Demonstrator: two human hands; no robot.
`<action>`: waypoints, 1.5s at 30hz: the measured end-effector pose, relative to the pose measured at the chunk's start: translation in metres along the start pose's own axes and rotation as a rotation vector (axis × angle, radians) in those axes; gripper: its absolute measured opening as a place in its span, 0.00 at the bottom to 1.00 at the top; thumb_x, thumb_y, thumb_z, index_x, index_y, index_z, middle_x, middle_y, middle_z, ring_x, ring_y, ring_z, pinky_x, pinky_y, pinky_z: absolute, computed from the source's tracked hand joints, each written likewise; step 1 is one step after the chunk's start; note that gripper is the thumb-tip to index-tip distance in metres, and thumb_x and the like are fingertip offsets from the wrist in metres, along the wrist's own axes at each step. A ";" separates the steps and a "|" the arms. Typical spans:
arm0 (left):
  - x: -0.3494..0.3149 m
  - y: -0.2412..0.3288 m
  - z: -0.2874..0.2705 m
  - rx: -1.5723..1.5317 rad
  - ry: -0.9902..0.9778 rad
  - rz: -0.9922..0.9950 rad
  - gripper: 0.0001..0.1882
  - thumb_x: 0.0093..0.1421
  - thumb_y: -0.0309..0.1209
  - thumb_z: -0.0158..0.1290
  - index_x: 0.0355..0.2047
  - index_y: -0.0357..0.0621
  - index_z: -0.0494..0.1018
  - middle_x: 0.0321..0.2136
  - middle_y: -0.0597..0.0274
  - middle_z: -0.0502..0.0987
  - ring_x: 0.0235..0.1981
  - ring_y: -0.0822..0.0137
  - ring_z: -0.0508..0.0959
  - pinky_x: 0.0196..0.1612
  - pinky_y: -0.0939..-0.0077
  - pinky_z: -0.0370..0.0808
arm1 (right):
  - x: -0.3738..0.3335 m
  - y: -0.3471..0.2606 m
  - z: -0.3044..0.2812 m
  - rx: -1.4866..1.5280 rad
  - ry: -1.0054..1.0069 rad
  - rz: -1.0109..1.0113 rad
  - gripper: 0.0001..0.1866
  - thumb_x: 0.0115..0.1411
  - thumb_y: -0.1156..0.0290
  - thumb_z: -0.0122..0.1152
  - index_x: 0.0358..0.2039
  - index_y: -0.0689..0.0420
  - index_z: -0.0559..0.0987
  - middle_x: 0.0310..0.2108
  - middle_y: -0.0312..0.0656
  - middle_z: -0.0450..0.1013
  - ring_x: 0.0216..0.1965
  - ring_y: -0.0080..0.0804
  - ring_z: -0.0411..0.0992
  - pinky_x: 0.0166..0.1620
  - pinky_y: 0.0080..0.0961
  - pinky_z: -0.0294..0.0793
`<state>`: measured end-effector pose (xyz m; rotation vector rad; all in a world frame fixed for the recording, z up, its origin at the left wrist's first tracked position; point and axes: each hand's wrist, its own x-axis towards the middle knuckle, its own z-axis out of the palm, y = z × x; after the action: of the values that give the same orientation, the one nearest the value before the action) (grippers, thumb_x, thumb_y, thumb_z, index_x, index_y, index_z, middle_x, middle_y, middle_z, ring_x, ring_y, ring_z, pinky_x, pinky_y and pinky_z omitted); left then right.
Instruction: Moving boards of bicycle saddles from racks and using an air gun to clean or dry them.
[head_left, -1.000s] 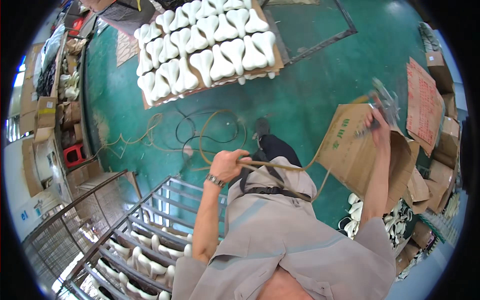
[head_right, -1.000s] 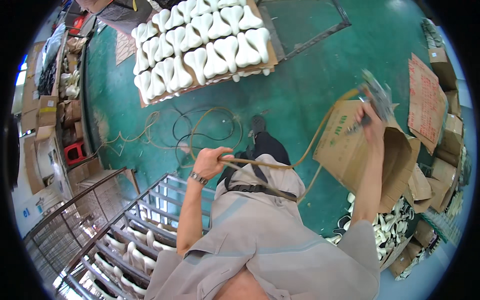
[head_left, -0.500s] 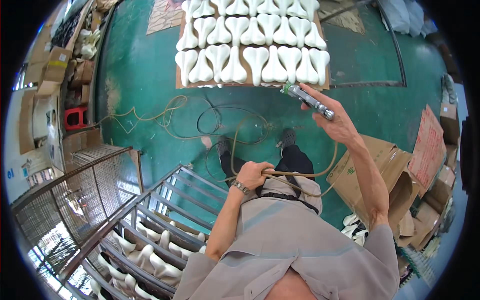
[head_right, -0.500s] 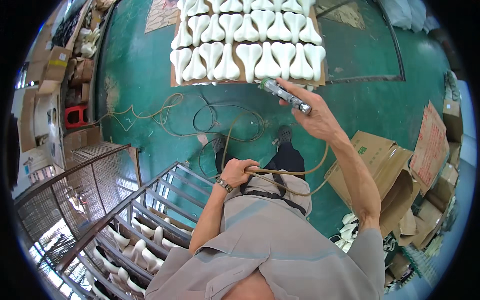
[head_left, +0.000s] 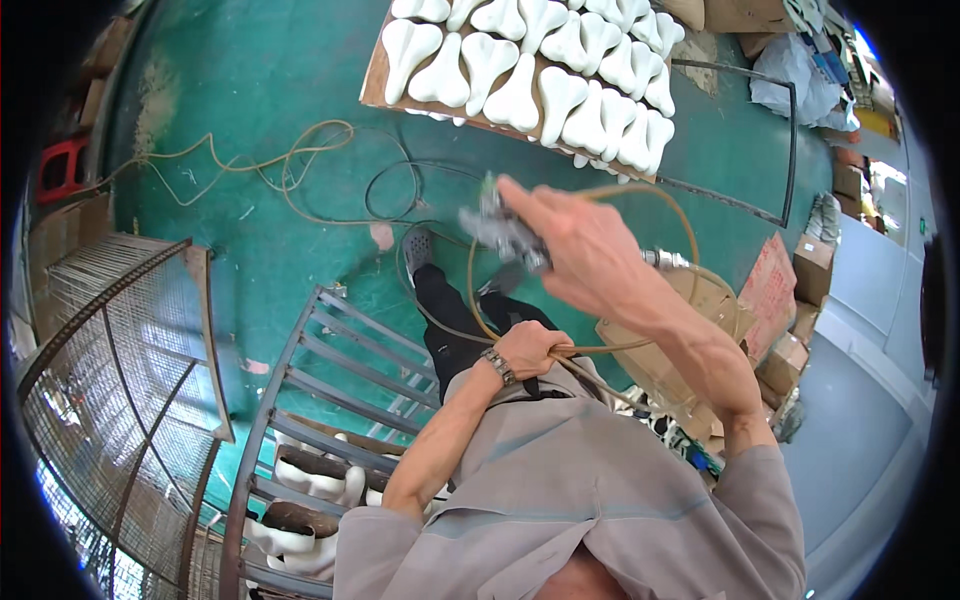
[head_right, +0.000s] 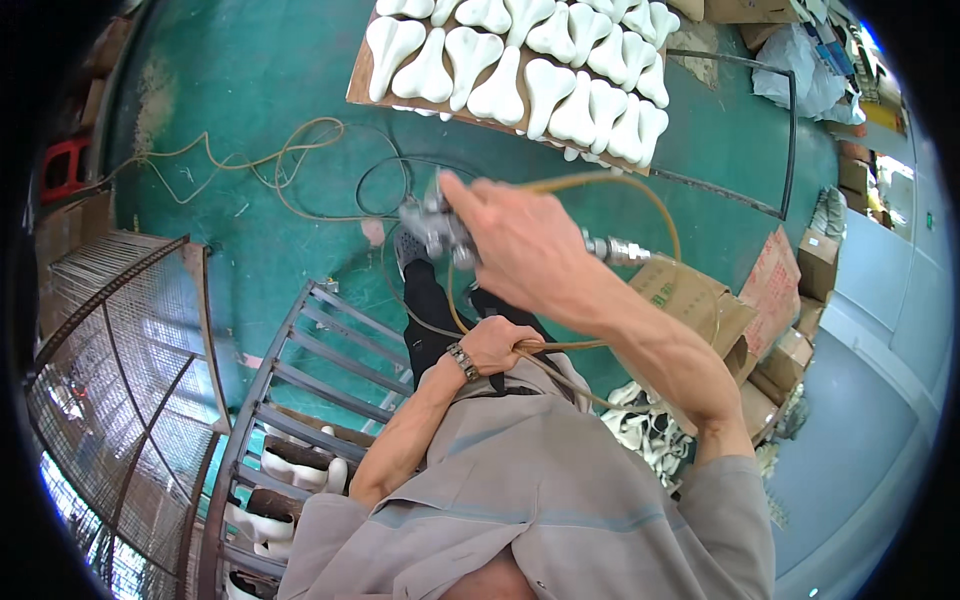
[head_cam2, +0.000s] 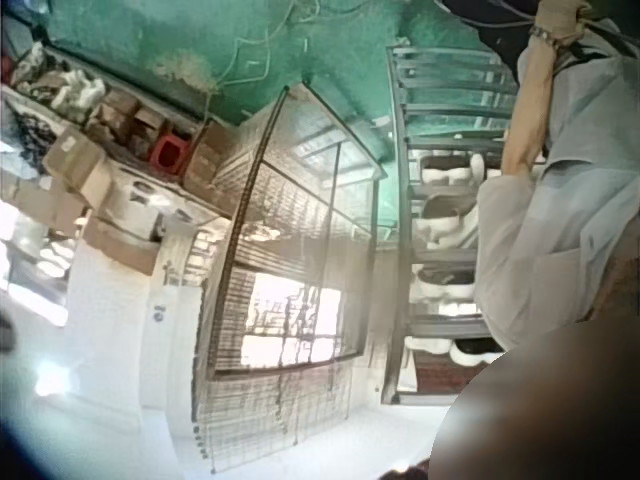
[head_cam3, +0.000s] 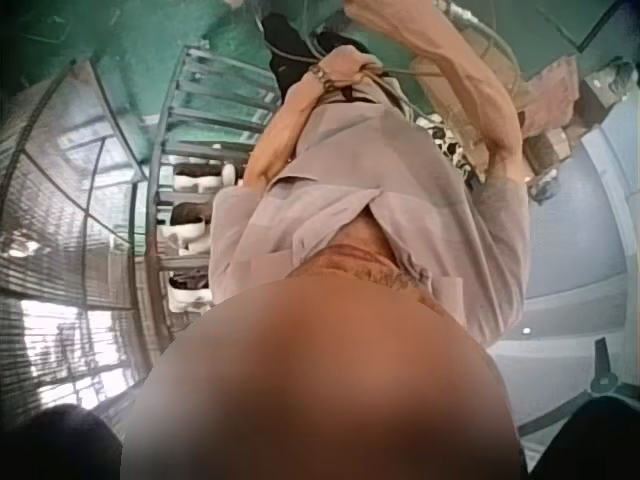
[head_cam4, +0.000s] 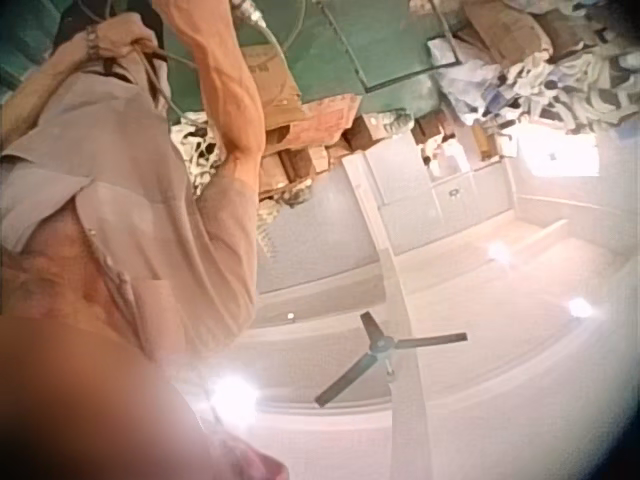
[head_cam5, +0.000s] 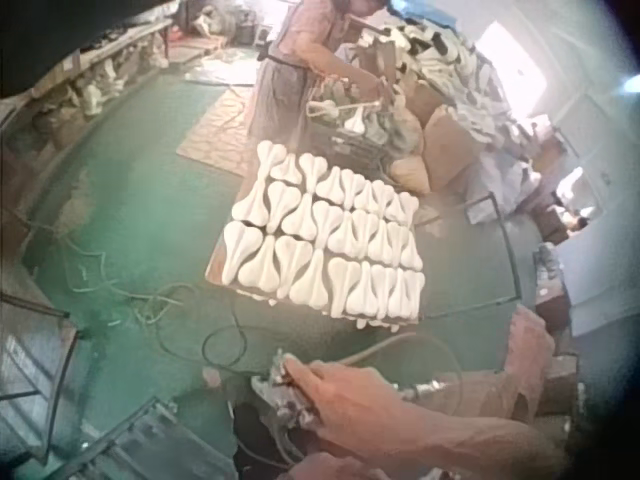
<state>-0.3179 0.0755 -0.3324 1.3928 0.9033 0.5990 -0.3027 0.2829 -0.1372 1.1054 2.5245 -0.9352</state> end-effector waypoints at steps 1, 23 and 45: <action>-0.004 0.001 -0.006 -0.044 0.004 0.013 0.12 0.56 0.29 0.56 0.40 0.53 0.83 0.27 0.49 0.82 0.31 0.45 0.82 0.36 0.51 0.79 | 0.018 -0.008 -0.005 -0.044 0.069 0.036 0.42 0.48 0.84 0.63 0.67 0.58 0.68 0.40 0.50 0.75 0.42 0.55 0.77 0.42 0.47 0.75; -0.038 -0.005 -0.058 -0.083 -0.047 0.045 0.08 0.62 0.32 0.59 0.41 0.48 0.82 0.27 0.50 0.83 0.29 0.47 0.83 0.33 0.54 0.79 | 0.114 -0.025 -0.005 -0.171 0.228 0.014 0.26 0.53 0.76 0.65 0.54 0.63 0.72 0.35 0.50 0.77 0.37 0.53 0.79 0.38 0.47 0.78; -0.036 -0.009 -0.050 0.020 -0.215 -0.035 0.09 0.61 0.32 0.57 0.41 0.51 0.82 0.25 0.49 0.82 0.29 0.45 0.82 0.33 0.52 0.77 | 0.045 0.033 -0.007 0.002 0.384 0.219 0.37 0.49 0.85 0.61 0.64 0.55 0.76 0.45 0.49 0.80 0.44 0.52 0.78 0.47 0.43 0.76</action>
<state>-0.3799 0.0729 -0.3320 1.4258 0.7616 0.4058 -0.3092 0.3302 -0.1674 1.6597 2.6094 -0.7237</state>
